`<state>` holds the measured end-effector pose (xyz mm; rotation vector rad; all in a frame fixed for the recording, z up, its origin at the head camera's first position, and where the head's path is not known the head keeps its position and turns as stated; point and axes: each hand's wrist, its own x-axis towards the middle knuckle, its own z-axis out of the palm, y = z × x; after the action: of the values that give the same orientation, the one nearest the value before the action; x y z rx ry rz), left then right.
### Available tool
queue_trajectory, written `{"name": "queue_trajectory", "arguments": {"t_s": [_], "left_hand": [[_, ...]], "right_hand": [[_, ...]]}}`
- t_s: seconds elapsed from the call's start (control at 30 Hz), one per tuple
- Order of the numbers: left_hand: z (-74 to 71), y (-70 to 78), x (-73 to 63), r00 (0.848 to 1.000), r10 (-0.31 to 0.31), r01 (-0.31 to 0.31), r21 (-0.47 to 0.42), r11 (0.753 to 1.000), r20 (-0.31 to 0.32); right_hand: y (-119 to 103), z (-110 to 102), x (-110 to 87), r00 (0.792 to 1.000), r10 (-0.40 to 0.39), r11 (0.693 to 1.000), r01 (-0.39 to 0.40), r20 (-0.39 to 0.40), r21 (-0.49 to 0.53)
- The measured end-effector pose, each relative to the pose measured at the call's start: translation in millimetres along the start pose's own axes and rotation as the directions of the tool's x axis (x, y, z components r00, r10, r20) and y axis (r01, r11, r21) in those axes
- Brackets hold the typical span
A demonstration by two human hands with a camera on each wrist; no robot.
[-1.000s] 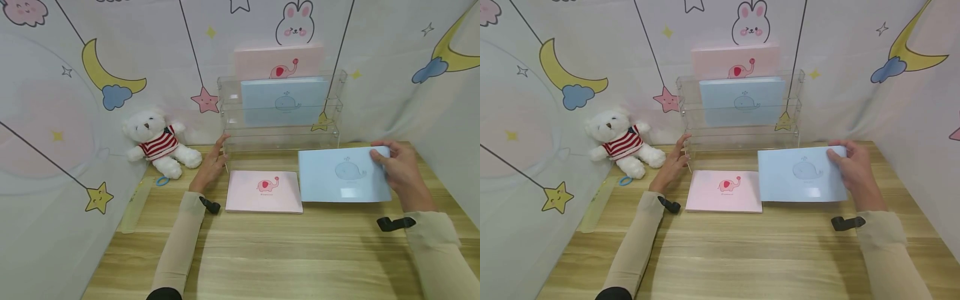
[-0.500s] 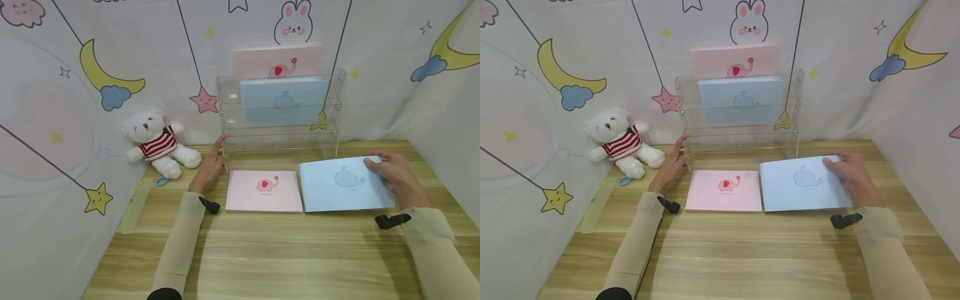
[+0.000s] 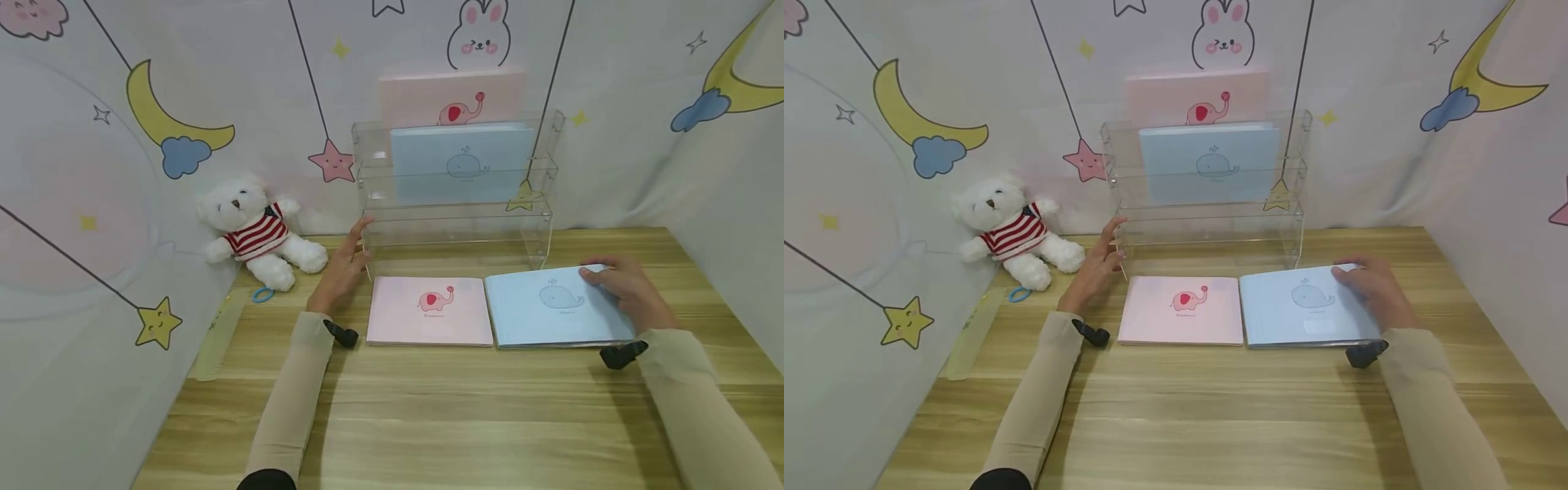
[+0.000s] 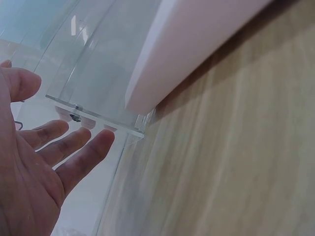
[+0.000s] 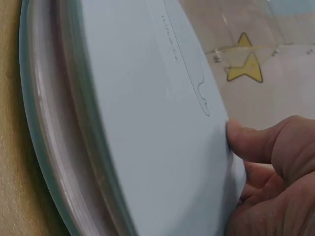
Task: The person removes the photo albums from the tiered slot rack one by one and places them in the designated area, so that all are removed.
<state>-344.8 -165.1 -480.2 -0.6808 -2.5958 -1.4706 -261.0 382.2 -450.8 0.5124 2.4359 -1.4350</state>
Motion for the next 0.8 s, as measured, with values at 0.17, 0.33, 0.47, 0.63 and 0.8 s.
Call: {"name": "queue_trajectory", "arguments": {"t_s": [0.17,0.33,0.47,0.63,0.8], "left_hand": [[0.1,-0.3,0.8,1.0,0.006,-0.006,0.008,1.0,0.01],[0.8,-0.6,1.3,1.0,0.009,-0.009,0.009,1.0,0.013],[0.6,-0.1,1.4,1.0,0.005,-0.005,0.01,1.0,0.007],[-0.2,1.3,0.8,1.0,-0.003,0.003,0.005,1.0,0.005],[-0.2,2.5,0.2,1.0,-0.009,0.009,0.001,1.0,0.009]], "right_hand": [[0.1,8.3,8.7,0.998,0.007,1.0,-0.008,-0.07,-0.019],[0.8,11.0,8.6,0.996,0.022,1.0,-0.023,-0.087,-0.013],[-1.4,11.5,7.1,0.991,0.04,0.999,-0.039,-0.124,0.008],[-5.2,11.0,7.3,0.987,0.043,0.999,-0.042,-0.153,0.007],[-6.5,10.8,6.9,0.989,0.027,0.999,-0.024,-0.144,0.022]]}}
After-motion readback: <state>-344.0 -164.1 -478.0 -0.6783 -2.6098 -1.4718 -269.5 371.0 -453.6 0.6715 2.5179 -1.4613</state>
